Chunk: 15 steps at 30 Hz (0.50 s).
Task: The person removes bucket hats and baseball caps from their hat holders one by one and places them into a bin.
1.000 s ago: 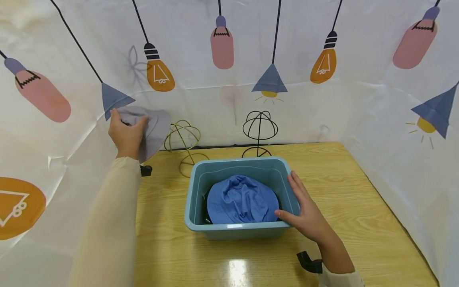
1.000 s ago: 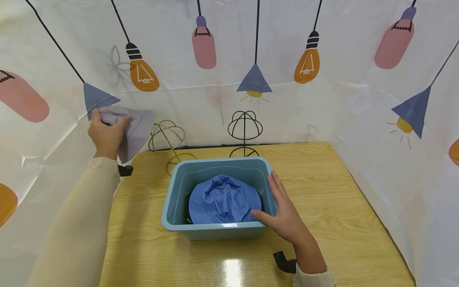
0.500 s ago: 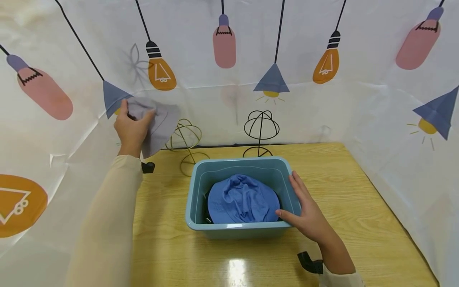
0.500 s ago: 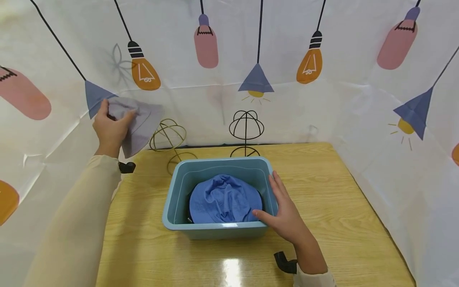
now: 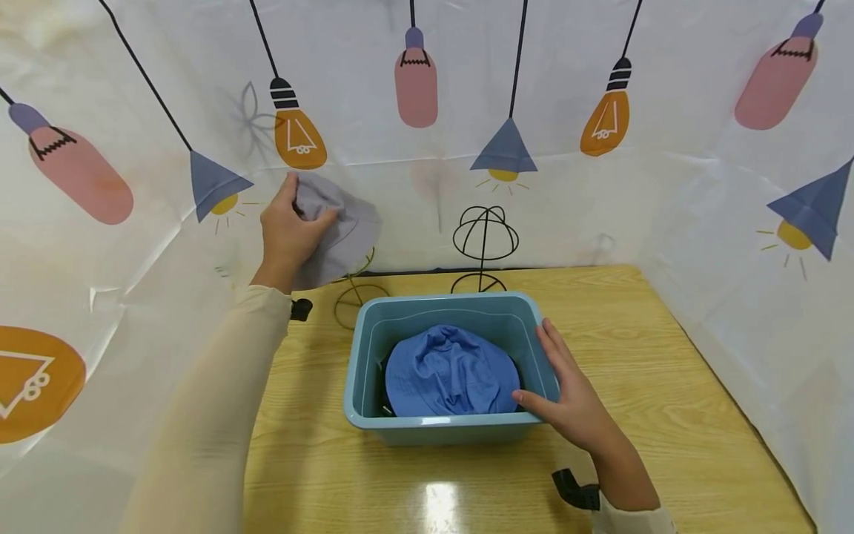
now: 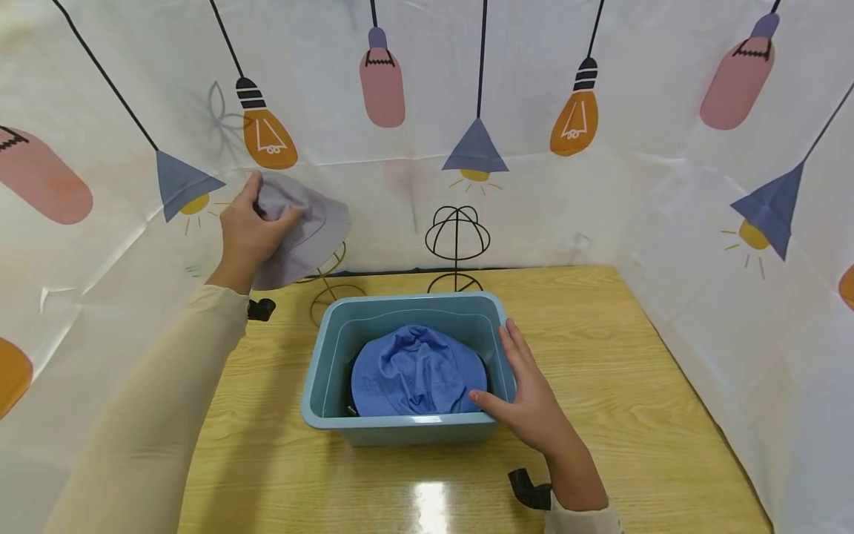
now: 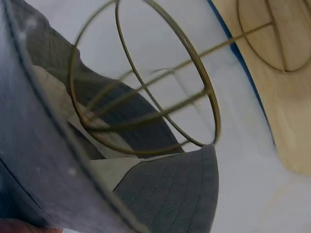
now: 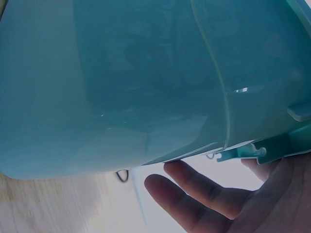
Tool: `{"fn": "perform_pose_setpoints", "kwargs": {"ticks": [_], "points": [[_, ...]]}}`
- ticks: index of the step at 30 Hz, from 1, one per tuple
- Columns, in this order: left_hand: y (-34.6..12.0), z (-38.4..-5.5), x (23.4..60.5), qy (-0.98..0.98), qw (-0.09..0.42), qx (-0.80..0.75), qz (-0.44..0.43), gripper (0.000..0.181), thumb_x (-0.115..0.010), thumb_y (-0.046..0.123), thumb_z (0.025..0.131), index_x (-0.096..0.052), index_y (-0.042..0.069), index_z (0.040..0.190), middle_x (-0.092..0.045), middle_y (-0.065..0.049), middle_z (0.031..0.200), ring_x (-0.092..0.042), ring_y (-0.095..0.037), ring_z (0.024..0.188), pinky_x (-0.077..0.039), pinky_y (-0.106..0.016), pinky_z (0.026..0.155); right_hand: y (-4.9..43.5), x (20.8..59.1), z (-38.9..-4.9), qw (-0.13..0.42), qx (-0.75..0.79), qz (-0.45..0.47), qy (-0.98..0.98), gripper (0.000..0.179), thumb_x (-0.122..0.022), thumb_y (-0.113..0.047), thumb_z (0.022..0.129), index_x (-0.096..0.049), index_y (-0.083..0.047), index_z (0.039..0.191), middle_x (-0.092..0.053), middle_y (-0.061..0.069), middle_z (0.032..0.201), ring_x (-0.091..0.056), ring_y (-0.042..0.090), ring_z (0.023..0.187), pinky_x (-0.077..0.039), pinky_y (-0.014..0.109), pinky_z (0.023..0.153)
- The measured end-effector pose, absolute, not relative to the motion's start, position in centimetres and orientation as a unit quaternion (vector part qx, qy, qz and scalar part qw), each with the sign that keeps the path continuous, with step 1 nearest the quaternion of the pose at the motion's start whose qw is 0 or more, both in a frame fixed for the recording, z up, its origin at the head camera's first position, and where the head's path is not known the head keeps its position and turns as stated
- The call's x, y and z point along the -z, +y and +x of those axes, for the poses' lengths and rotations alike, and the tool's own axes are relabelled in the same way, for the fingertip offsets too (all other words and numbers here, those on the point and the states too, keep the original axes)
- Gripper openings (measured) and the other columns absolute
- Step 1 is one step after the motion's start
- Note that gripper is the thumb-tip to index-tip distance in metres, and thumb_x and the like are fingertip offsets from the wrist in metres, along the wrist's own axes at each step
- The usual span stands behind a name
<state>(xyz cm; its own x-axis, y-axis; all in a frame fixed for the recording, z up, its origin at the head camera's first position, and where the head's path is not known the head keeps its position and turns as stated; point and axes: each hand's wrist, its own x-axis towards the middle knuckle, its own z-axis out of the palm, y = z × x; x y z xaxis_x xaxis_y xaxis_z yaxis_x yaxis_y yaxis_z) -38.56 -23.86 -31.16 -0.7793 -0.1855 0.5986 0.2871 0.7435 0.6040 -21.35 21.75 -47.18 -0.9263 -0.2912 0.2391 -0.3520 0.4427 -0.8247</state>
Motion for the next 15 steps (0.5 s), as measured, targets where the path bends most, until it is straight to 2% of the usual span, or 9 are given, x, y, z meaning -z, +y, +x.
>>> {"fn": "perform_pose_setpoints", "kwargs": {"ticks": [4,8,12,15], "points": [[-22.8,-38.1,31.0,-0.874,0.334,0.345,-0.073,0.088,-0.083,0.038,0.084,-0.044,0.015,0.159,-0.062,-0.015,0.140,-0.061,-0.030,0.118,-0.049,-0.047,0.104,21.8,47.1,-21.3,0.032,-0.491,0.188,-0.850,0.104,-0.081,-0.029,0.089,-0.013,-0.023,0.168,0.001,-0.013,0.174,-0.003,0.035,0.162,-0.017,0.083,0.111],[-21.6,-37.6,30.8,-0.881,0.338,0.313,-0.111,0.090,-0.084,0.034,0.083,-0.042,0.013,0.159,-0.056,-0.011,0.152,-0.058,-0.027,0.130,-0.047,-0.044,0.111,21.7,47.0,-21.3,0.030,-0.493,0.187,-0.849,0.103,-0.081,-0.029,0.090,-0.014,-0.023,0.168,0.001,-0.014,0.174,-0.003,0.035,0.162,-0.018,0.083,0.111],[-20.6,-37.0,30.4,-0.883,0.347,0.281,-0.145,0.092,-0.084,0.032,0.083,-0.038,0.009,0.161,-0.047,-0.011,0.160,-0.049,-0.023,0.145,-0.041,-0.041,0.119,21.7,47.0,-21.3,0.029,-0.496,0.184,-0.848,0.103,-0.080,-0.029,0.090,-0.014,-0.023,0.168,0.001,-0.014,0.174,-0.004,0.035,0.162,-0.017,0.084,0.111],[-19.9,-36.4,30.1,-0.877,0.362,0.269,-0.164,0.092,-0.084,0.031,0.084,-0.039,0.008,0.160,-0.042,-0.008,0.164,-0.042,-0.020,0.150,-0.037,-0.038,0.122,21.6,47.0,-21.2,0.028,-0.496,0.182,-0.848,0.103,-0.080,-0.029,0.090,-0.014,-0.024,0.168,0.001,-0.014,0.174,-0.004,0.036,0.161,-0.017,0.084,0.111]]}}
